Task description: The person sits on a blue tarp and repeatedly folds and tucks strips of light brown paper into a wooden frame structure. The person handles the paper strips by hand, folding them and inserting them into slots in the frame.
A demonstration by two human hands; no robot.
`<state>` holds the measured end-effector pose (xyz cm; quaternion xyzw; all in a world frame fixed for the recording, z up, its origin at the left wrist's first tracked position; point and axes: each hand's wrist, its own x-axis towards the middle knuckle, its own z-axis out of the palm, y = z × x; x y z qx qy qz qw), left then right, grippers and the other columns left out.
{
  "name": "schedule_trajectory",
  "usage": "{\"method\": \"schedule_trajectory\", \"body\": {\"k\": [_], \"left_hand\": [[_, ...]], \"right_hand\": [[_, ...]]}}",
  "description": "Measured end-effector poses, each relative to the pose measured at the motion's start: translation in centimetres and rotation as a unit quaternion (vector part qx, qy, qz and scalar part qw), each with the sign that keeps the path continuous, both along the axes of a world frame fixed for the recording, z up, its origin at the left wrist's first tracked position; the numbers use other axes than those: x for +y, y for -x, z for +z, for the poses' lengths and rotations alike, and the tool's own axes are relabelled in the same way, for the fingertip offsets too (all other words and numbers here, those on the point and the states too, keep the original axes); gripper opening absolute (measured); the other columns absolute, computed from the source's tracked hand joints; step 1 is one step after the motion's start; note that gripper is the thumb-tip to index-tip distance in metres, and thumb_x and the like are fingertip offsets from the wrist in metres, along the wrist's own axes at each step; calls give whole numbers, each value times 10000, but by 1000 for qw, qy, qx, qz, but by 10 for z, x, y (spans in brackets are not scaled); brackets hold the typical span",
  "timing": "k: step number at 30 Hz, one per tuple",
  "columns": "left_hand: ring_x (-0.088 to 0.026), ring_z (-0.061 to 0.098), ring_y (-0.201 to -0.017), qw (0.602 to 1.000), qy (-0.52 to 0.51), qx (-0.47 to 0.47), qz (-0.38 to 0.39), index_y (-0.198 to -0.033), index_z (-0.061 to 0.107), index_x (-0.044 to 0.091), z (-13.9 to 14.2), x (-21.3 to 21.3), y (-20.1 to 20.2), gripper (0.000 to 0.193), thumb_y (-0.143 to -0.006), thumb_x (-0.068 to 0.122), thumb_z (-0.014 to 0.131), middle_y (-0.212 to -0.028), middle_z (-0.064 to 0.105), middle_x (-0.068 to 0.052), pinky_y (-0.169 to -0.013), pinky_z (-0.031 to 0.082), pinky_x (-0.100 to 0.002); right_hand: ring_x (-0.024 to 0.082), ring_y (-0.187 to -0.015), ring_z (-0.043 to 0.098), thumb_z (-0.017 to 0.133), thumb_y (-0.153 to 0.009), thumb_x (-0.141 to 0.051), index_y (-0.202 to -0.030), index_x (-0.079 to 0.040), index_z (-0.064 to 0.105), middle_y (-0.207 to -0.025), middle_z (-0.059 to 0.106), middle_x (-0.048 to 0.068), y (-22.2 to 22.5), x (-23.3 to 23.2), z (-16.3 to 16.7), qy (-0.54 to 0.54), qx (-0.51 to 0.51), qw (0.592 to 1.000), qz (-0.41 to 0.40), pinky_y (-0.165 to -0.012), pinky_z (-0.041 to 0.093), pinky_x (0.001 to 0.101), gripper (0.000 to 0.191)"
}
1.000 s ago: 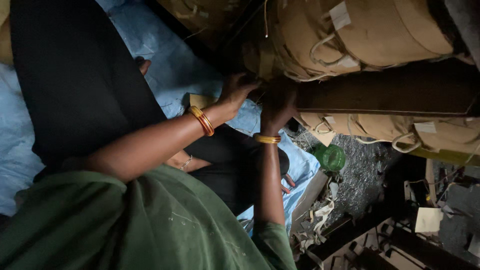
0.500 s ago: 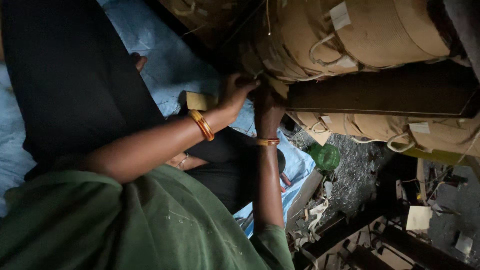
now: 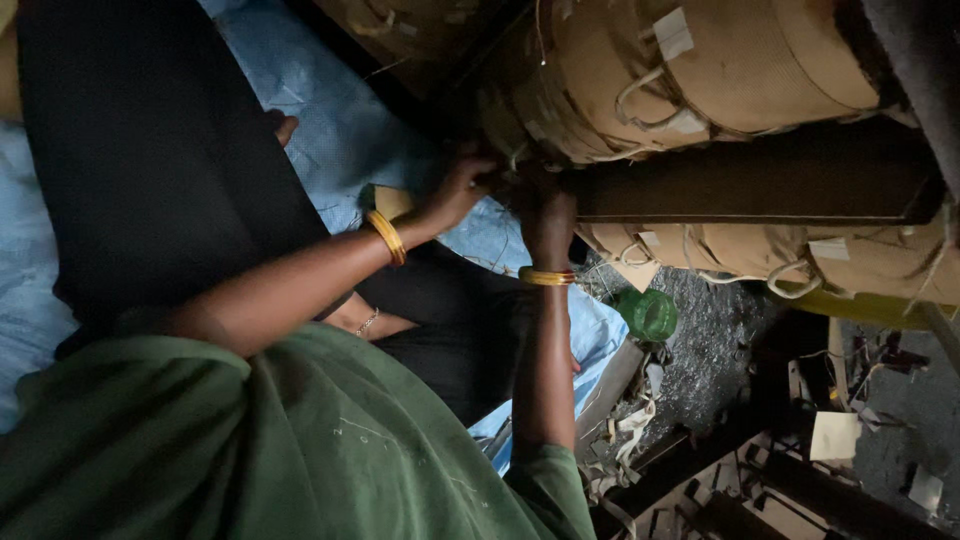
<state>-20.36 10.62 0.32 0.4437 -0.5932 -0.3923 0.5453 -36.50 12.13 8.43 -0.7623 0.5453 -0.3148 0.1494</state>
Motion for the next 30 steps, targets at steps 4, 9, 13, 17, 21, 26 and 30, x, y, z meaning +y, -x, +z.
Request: {"method": "schedule_trajectory", "body": {"k": [4, 9, 13, 17, 21, 26, 30], "left_hand": [[-268, 617, -1034, 981, 63, -181, -3, -999, 748, 31, 18, 8, -22, 211, -835, 153, 799, -1077, 686, -166, -879, 500, -384], [-185, 683, -861, 971, -190, -72, -123, -954, 745, 31, 31, 5, -7, 282, -959, 312, 772, -925, 732, -122, -833, 531, -327], [-159, 701, -926, 932, -284, 141, -176, -1105, 765, 61, 12, -7, 12, 307, -931, 310, 714, -1036, 779, -71, -852, 540, -300], [-137, 680, -1020, 848, -385, 325, -164, -1241, 727, 87, -2, -13, 11, 432, -969, 384, 572, -1138, 763, -31, -904, 516, -292], [-150, 605, -1122, 904, -325, 254, -111, -1291, 597, 93, 2, -15, 5, 517, -830, 176, 816, -1215, 667, -43, -991, 475, -326], [-193, 653, -1054, 902, -312, 263, -137, -1173, 723, 17, 12, -20, 9, 371, -883, 236, 797, -1142, 735, -109, -949, 515, -349], [-208, 598, -1058, 952, -242, 182, 48, -1162, 651, -7, 15, -21, 24, 436, -813, 185, 828, -1179, 602, -111, -886, 513, -352]], "right_hand": [[404, -906, 701, 649, -872, 20, -1332, -64, 667, -1094, 728, 219, -3, 11, -5, 21, 104, 994, -21, -755, 550, 470, 468], [410, -1018, 684, 570, -876, 96, -1410, -56, 621, -1208, 708, 215, 1, 17, -2, 68, 180, 981, 8, -821, 556, 481, 558], [393, -959, 696, 631, -835, 9, -1306, -69, 633, -1096, 710, 211, -5, 14, -1, 131, 162, 978, -19, -794, 562, 477, 477], [328, -801, 734, 652, -893, -7, -1329, -49, 642, -905, 768, 130, -12, 7, -2, 27, 85, 995, -46, -677, 561, 447, 438], [415, -733, 666, 727, -944, -68, -1199, 0, 707, -859, 713, 225, -9, 5, -2, 18, 126, 989, -71, -627, 497, 472, 265], [270, -803, 757, 713, -891, -47, -1064, 12, 733, -943, 758, 171, -15, 10, -12, 51, -91, 980, -170, -733, 590, 365, 183], [281, -826, 741, 755, -883, -53, -1031, -25, 736, -946, 763, 155, -33, 10, -29, 171, -60, 954, -237, -757, 592, 377, 152]]}}
